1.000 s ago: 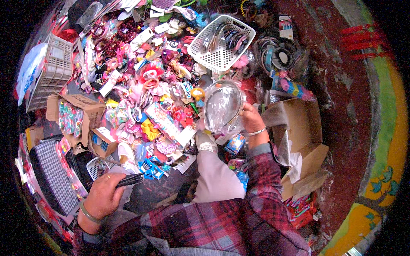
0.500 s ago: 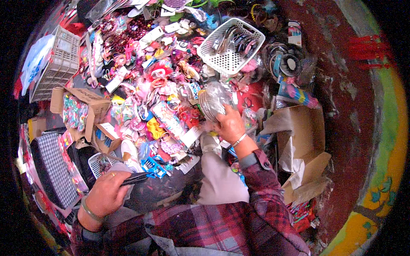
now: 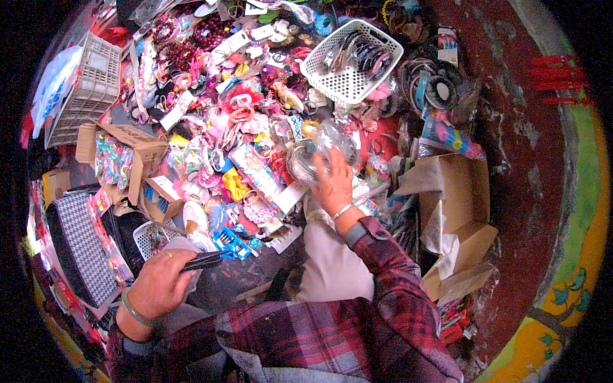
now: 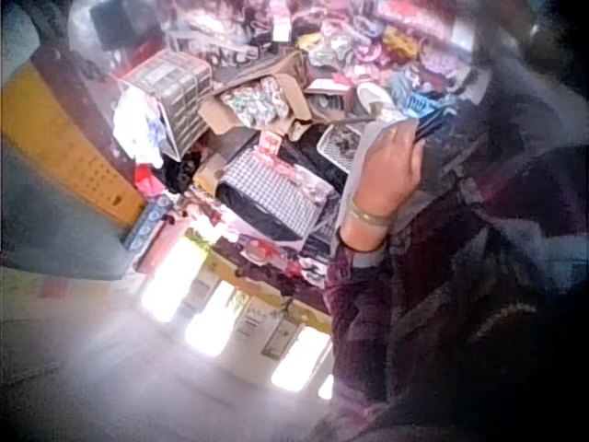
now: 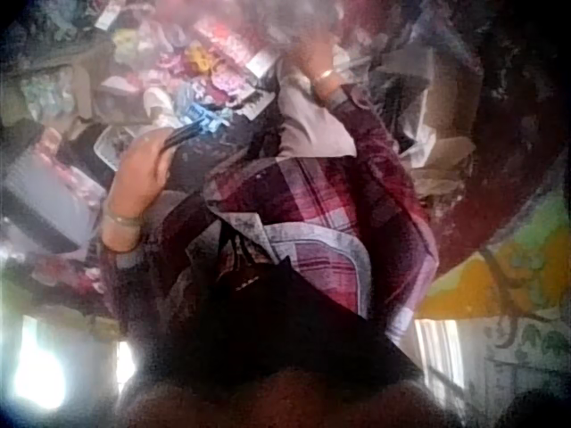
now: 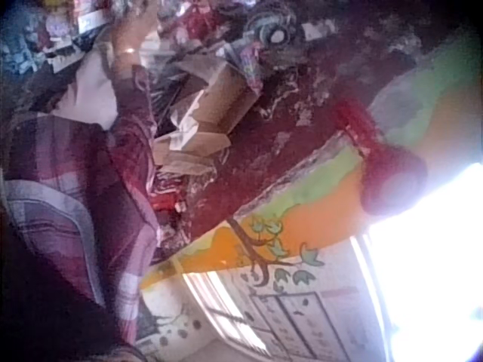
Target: The person sorts through a large pile of hair accessories and small items on the floor, picking up individual items, placing some into a small white basket, and others into various boxes and crates.
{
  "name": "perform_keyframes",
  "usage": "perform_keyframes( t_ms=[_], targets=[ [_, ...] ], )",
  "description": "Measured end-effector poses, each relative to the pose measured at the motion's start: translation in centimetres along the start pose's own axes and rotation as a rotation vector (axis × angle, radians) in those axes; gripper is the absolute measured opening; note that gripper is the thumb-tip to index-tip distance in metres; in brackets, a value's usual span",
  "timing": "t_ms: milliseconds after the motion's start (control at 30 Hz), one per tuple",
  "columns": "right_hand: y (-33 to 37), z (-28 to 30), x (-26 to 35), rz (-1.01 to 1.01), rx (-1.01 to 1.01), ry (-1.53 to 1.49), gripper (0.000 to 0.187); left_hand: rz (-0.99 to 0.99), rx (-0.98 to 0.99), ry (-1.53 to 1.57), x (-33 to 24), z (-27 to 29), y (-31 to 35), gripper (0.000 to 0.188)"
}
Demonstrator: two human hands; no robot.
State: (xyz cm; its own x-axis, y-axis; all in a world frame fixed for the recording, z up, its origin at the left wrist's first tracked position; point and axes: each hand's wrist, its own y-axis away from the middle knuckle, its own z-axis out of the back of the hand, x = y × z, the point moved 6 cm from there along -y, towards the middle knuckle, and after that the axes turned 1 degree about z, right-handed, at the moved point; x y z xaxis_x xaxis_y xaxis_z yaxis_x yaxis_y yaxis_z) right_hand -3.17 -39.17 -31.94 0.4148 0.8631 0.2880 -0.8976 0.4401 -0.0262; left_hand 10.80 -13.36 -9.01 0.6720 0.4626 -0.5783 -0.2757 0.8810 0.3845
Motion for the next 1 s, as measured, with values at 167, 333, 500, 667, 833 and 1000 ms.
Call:
perform_keyframes(
  t_ms=[167, 333, 500, 667, 833, 1000],
  targets=[
    [-2.4, -0.6, -4.1, -0.355, 0.032, -0.102, 0.087, 0.051, 0.027, 0.035, 0.3, -0.3, 0.1, 0.028],
    [-5.2, -0.4, -8.3, -0.523, 0.222, -0.175, 0.063, 0.009, -0.001, -0.013, 0.3, -0.3, 0.0, 0.031],
    [-4.9, 0.8, -13.3, -0.596, -0.032, -0.236, 0.042, 0.052, 0.038, -0.016, 0.1, 0.0, 0.0, 0.031],
    [-3.1, 4.3, -13.7, -0.535, -0.158, -0.648, 0.037, 0.021, 0.013, -0.002, 0.3, -0.2, 0.3, 0.032],
    [-2.2, 5.1, -10.6, -0.211, 0.572, -1.064, 0.037, 0.002, 0.018, -0.001, 0.4, -0.4, 0.2, 0.03],
    [-7.4, 0.0, -3.0, 0.05, 1.07, -0.624, 0.065, 0.015, 0.002, 0.046, 0.1, -0.2, -0.1, 0.028]
  ],
)
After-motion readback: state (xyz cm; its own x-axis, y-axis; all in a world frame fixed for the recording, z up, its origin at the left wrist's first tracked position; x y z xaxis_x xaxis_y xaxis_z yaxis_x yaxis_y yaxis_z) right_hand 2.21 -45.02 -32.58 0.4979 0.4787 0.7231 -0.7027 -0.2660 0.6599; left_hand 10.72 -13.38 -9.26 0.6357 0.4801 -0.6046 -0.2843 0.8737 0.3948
